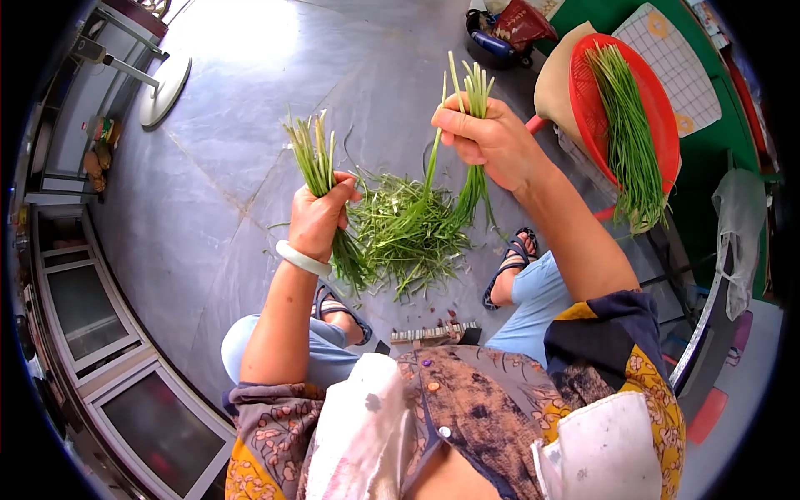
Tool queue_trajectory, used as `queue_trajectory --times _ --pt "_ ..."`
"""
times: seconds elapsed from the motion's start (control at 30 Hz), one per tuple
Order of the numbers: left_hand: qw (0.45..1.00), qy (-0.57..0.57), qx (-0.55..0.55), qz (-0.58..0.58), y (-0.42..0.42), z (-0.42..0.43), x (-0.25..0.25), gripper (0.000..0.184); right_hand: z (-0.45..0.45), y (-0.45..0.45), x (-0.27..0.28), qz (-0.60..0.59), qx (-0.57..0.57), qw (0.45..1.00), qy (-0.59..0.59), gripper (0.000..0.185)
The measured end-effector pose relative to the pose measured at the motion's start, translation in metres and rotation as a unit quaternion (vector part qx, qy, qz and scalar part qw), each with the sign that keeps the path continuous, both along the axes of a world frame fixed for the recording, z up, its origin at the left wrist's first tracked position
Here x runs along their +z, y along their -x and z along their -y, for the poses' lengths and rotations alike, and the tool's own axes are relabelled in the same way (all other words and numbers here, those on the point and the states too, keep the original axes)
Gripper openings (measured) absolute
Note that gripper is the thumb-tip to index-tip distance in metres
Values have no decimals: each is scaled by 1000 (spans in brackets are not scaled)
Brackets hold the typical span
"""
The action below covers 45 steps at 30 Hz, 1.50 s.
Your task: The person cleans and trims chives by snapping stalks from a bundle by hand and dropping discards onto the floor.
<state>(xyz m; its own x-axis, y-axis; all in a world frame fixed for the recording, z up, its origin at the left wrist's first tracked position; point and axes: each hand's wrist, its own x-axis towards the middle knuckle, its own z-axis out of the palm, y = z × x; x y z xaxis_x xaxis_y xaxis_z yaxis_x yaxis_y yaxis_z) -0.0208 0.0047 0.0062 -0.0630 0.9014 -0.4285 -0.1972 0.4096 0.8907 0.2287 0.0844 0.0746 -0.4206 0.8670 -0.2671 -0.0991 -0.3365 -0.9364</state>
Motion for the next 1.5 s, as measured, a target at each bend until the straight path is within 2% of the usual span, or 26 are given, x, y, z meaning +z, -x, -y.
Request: queue_trajectory --times 0.33,0.6,0.73,0.8,0.9,1.1,1.2,1.3,1.5 --pt "999 1 -36 -9 -12 0 14 12 -6 3 -6 21 -60 998 -1 17" --pt "987 -1 -70 148 -30 -4 27 19 10 32 -21 44 13 999 13 17" --pt "982 12 -71 173 -35 -2 24 12 19 42 -26 24 40 998 31 15" --pt "982 11 -75 175 -34 -2 22 12 22 43 -25 7 62 997 46 13" --pt "980 15 -70 183 -31 -1 20 14 21 41 -23 50 96 994 18 14" --pt "981 11 -60 183 -29 -1 18 16 20 38 -22 51 106 993 20 16" --pt "983 15 -66 169 -30 -1 21 17 19 37 -28 78 107 989 -68 13" --pt "985 22 -73 157 -31 0 20 18 19 33 -27 163 114 972 -123 11" --pt "986 23 -73 147 -34 0 19 15 21 34 -26 250 110 938 -211 11"
